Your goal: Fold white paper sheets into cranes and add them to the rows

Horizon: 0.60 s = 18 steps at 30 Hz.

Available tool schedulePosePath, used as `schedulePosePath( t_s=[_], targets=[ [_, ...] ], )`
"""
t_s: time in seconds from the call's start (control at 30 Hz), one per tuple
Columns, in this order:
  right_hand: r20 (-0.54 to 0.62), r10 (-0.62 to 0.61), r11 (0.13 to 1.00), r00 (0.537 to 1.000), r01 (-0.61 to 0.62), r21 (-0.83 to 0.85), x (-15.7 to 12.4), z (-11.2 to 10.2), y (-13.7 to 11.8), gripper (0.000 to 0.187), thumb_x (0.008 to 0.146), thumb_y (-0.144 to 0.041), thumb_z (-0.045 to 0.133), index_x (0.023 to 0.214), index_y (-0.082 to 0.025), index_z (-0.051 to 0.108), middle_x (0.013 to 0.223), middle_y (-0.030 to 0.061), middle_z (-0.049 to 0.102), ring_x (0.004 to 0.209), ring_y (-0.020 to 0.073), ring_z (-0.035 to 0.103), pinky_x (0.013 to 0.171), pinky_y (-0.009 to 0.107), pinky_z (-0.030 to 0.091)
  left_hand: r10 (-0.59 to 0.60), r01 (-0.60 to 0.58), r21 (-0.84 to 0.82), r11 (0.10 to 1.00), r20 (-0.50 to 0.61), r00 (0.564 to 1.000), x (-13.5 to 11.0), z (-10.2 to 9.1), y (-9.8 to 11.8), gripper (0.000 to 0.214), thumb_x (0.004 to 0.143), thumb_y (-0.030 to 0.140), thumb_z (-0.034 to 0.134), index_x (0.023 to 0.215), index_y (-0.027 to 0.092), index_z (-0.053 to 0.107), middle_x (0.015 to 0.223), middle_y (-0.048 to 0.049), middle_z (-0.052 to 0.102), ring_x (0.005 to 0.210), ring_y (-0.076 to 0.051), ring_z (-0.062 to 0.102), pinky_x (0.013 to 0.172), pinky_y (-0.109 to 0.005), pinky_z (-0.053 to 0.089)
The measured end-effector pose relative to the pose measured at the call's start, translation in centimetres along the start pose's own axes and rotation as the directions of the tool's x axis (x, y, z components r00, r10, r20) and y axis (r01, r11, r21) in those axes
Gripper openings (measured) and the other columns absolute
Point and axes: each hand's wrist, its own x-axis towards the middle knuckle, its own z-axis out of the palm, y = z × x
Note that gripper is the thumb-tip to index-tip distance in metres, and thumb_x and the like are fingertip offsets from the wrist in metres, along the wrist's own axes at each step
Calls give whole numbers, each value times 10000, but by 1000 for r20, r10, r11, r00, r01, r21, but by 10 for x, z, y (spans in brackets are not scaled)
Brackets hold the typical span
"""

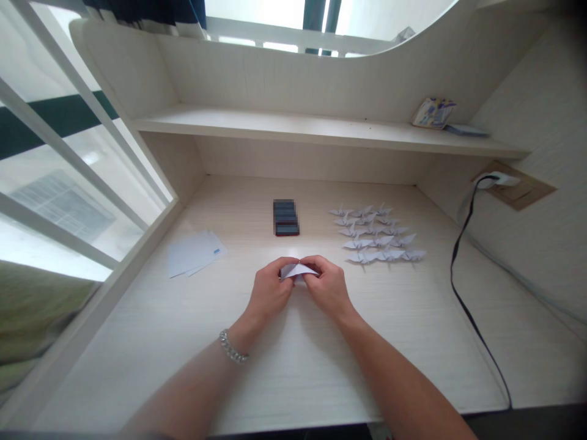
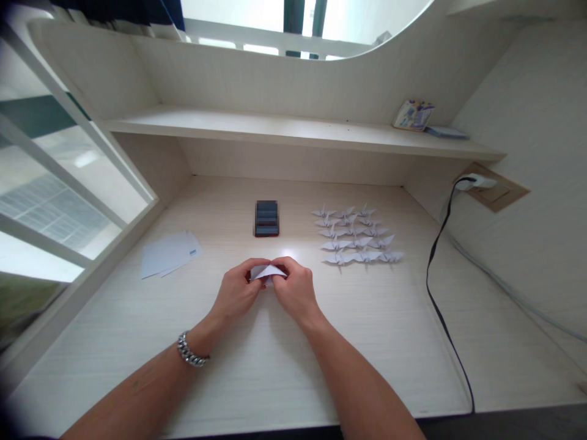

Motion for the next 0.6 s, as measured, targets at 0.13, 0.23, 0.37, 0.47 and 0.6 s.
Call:
schedulePosePath(
  t_s=[0.13, 0.23, 0.37, 0.47, 0.6],
  targets=[
    [26, -84, 983, 996, 87, -161, 1, 0, -2, 293, 717, -99, 478, 917, -230, 648, 885, 15, 690, 776, 185, 628, 734, 296, 472, 8, -9, 16, 1000, 16, 1000, -1, 2, 3, 276, 727, 146, 516, 975, 225, 608, 888, 0, 663, 717, -141, 582, 662, -246, 449],
    [63, -138, 970, 988, 148, -192, 1, 2, -2, 313, 729, -89, 472, 943, -238, 646, 919, 23, 685, 832, 196, 622, 779, 313, 460, -8, 8, -25, 1000, 1, 1000, -1, 4, 2, 240, 717, 144, 521, 934, 218, 592, 867, 0, 652, 753, -147, 587, 680, -249, 446],
    [31, -42, 999, 999, 41, 34, 0, 4, -2, 257, 730, -126, 522, 942, -220, 633, 924, 25, 673, 818, 172, 621, 747, 287, 494, -97, 87, -133, 987, -65, 993, 3, 6, -3, 178, 696, 146, 539, 857, 196, 594, 834, -4, 642, 764, -149, 585, 682, -250, 452],
    [56, 58, 979, 997, -68, 191, 0, 5, -4, 204, 748, -218, 569, 943, -188, 620, 935, 50, 661, 790, 167, 629, 680, 270, 520, -208, 180, -195, 964, -138, 968, 8, 5, -8, 147, 697, 216, 577, 835, 175, 602, 808, -19, 636, 674, -135, 562, 597, -237, 442],
    [73, 61, 969, 995, -77, 236, -1, 5, -7, 139, 771, -270, 574, 848, -170, 631, 830, 48, 660, 726, 161, 632, 647, 265, 521, -255, 209, -322, 923, -110, 961, 10, 4, -15, 206, 684, 320, 632, 813, 165, 595, 789, -27, 633, 668, -134, 568, 587, -234, 440]
  ],
)
